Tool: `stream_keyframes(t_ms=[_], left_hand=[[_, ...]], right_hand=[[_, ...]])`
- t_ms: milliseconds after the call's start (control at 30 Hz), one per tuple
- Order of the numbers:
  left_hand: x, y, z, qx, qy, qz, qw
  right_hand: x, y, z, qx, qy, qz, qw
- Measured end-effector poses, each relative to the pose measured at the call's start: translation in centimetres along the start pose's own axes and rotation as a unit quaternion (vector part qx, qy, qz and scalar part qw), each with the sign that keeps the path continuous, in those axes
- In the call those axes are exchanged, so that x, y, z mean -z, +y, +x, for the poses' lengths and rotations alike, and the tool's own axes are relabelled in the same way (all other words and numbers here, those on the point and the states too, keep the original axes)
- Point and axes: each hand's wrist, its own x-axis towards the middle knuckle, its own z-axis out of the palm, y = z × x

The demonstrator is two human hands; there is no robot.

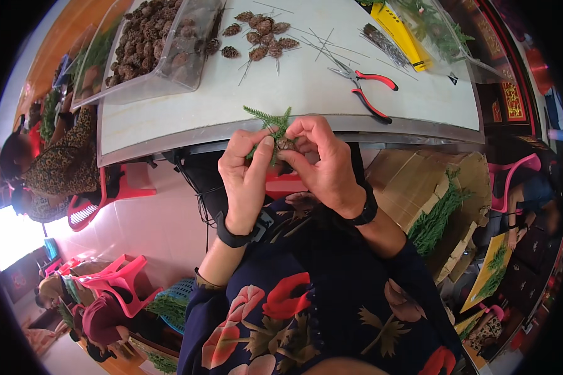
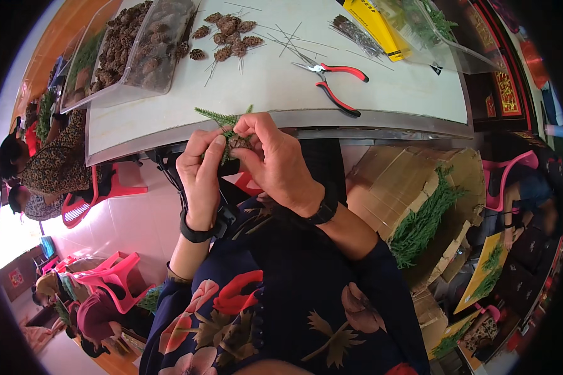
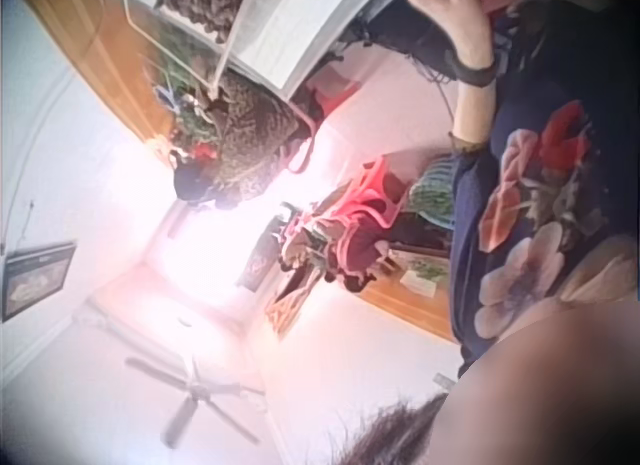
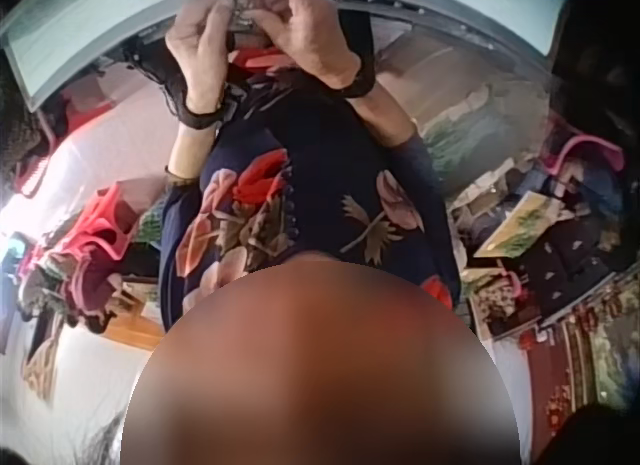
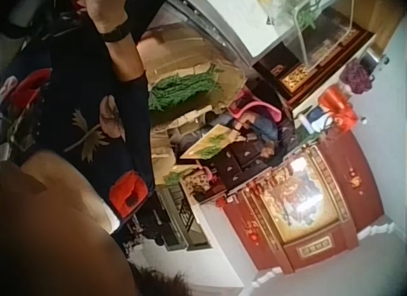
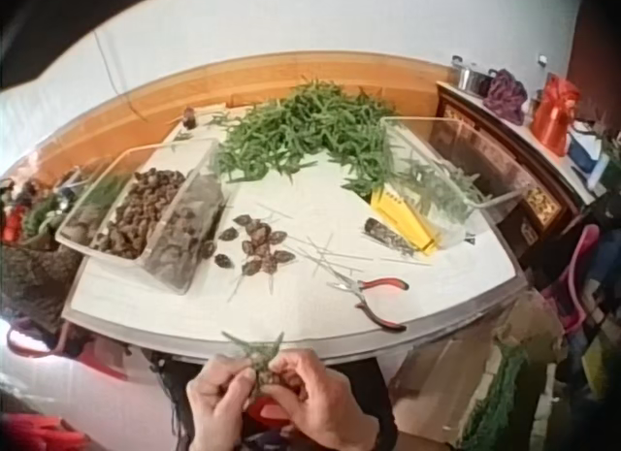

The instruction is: Trimming pine branches and attaching them to a base to create small wreaths.

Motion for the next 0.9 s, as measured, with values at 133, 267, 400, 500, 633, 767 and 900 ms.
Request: stream_keyframes(t_ms=[133,267,400,500,633,767,900], left_hand=[[-0.5,-0.1,0.0,-0.104,0.033,0.118,0.987],[-1.0,-0.2,-0.2,-0.152,0.059,0.179,0.97],[-1.3,-0.5,-0.5,-0.018,0.085,0.07,0.994],[-1.2,-0.7,-0.4,-0.074,0.093,0.111,0.987],[-0.5,-0.6,-0.5,-0.03,0.059,0.101,0.993],[-0.4,-0.7,-0.8,-0.022,0.02,0.08,0.996],[-0.3,-0.7,-0.7,-0.061,0.009,0.099,0.993]], right_hand=[[-0.3,-0.2,-0.3,-0.012,0.013,0.001,1.0],[-0.8,-0.2,-0.7,-0.033,0.015,0.026,0.999],[-1.1,0.1,-0.6,-0.019,0.01,0.004,1.0],[-0.7,-0.1,-0.3,-0.018,-0.042,-0.015,0.999],[1.2,-1.1,0.7,-0.027,-0.098,-0.022,0.995],[2.5,-1.3,2.9,-0.102,-0.125,0.031,0.986],[2.0,-1.2,3.6,-0.173,-0.133,0.143,0.965]])
